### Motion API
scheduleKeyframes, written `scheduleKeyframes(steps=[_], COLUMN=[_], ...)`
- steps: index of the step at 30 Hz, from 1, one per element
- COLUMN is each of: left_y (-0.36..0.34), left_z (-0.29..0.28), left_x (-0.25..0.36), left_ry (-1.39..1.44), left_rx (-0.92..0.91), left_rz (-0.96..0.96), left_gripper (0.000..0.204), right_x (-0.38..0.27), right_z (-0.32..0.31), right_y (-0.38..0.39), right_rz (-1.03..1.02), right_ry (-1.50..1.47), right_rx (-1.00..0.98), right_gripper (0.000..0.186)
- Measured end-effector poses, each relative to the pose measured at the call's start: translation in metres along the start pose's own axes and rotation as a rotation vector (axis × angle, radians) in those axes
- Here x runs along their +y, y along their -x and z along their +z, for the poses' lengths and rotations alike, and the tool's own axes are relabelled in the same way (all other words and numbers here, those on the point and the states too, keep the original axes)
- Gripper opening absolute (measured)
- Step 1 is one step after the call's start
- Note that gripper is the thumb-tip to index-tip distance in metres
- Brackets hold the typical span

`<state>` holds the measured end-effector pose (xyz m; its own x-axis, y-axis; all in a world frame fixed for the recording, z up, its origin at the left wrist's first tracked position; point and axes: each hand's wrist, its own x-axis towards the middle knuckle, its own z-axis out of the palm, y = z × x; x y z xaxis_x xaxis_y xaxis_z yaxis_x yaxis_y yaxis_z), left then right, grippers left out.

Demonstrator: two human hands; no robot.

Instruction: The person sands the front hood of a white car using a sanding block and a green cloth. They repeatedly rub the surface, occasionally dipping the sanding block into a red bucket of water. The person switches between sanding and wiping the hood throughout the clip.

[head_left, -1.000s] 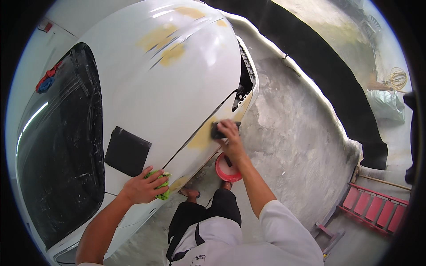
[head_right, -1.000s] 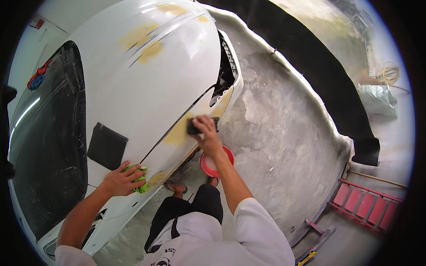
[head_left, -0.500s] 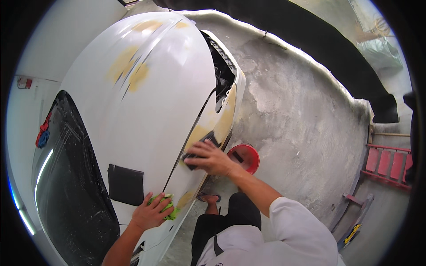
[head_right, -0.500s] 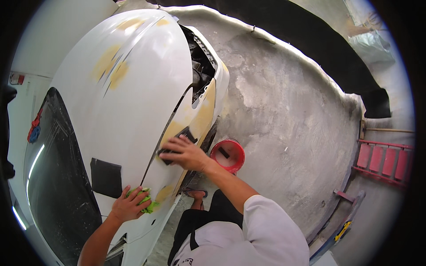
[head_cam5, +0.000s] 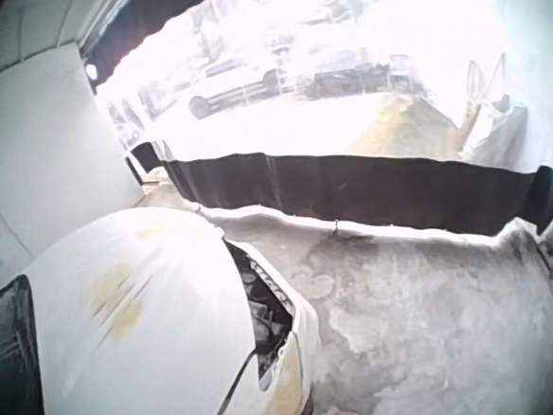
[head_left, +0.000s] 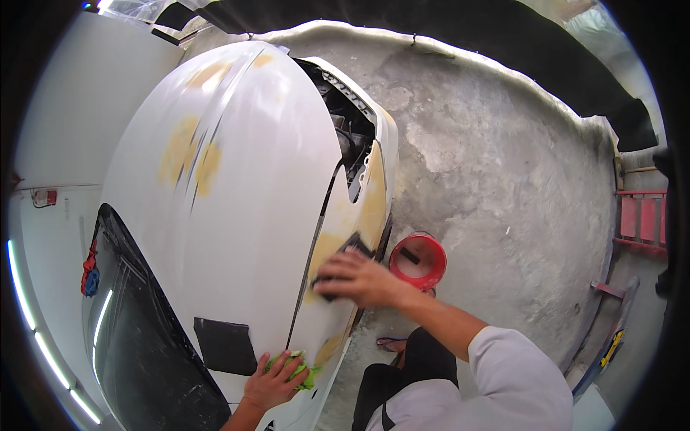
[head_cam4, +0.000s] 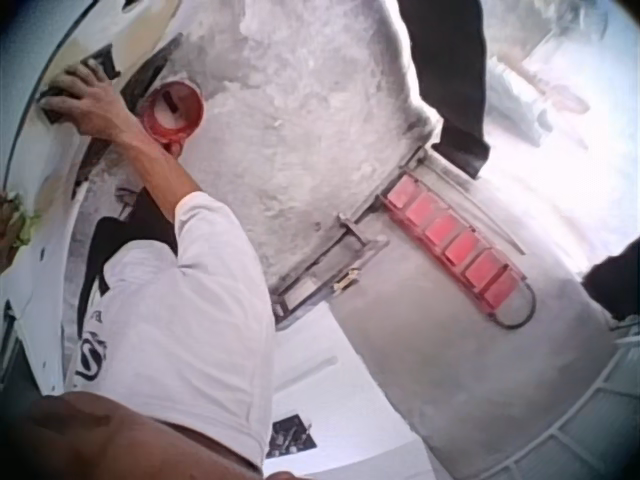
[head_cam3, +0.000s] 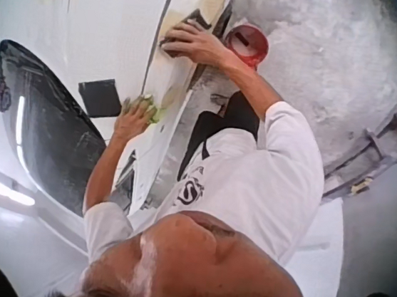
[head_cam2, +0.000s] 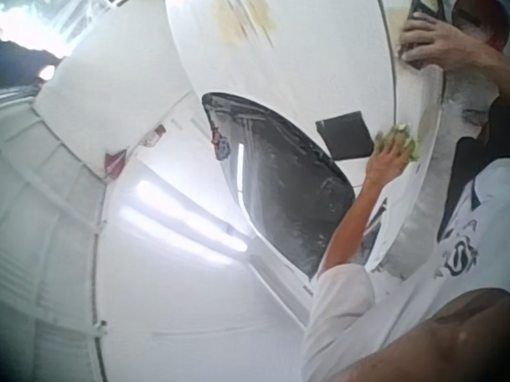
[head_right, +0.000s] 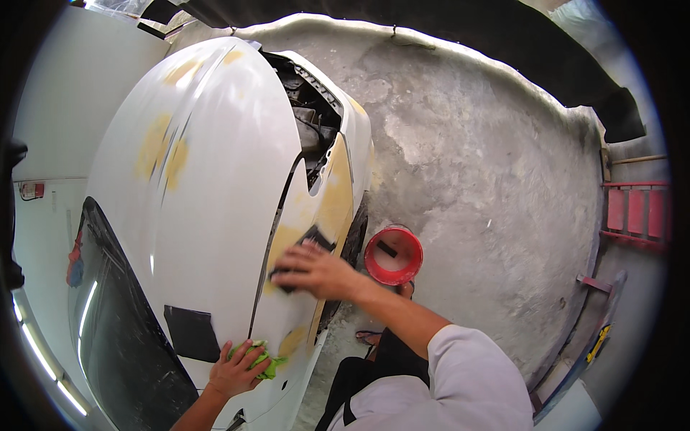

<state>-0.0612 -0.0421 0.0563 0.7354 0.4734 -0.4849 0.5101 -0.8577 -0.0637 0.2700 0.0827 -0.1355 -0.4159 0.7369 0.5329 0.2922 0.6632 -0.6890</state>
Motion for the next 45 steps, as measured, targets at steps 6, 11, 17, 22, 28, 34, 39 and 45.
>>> scheduleKeyframes(steps=[6,11,17,22,28,34,39,45], left_y=[-0.003,-0.003,0.0,0.0,-0.001,-0.002,-0.001,-0.004], left_z=[0.0,0.002,0.008,0.004,0.004,0.005,-0.001,-0.002], left_x=[0.0,0.0,0.002,0.002,0.003,0.003,0.002,0.002], left_ry=[-0.016,0.011,0.01,0.048,0.039,0.063,0.074,0.109], left_rx=[0.049,0.025,0.026,0.002,-0.01,0.045,0.016,0.027], left_rz=[0.003,-0.007,-0.018,-0.027,-0.038,-0.043,-0.044,-0.045], left_gripper=[0.044,0.053,0.06,0.055,0.059,0.057,0.056,0.056], right_x=[-0.022,-0.005,-0.005,-0.027,-0.01,-0.019,-0.033,-0.033], right_z=[0.013,0.004,0.002,0.007,0.0,0.005,0.013,0.013], right_y=[0.002,-0.004,-0.006,-0.011,-0.026,-0.023,-0.031,-0.035], right_rz=[0.035,0.406,0.229,0.174,0.347,0.179,0.388,0.468], right_ry=[0.045,0.179,0.111,0.021,0.104,0.053,0.075,0.124], right_rx=[-0.045,0.144,0.065,0.114,0.283,0.251,0.321,0.364], right_gripper=[0.059,0.058,0.056,0.053,0.054,0.054,0.051,0.05])
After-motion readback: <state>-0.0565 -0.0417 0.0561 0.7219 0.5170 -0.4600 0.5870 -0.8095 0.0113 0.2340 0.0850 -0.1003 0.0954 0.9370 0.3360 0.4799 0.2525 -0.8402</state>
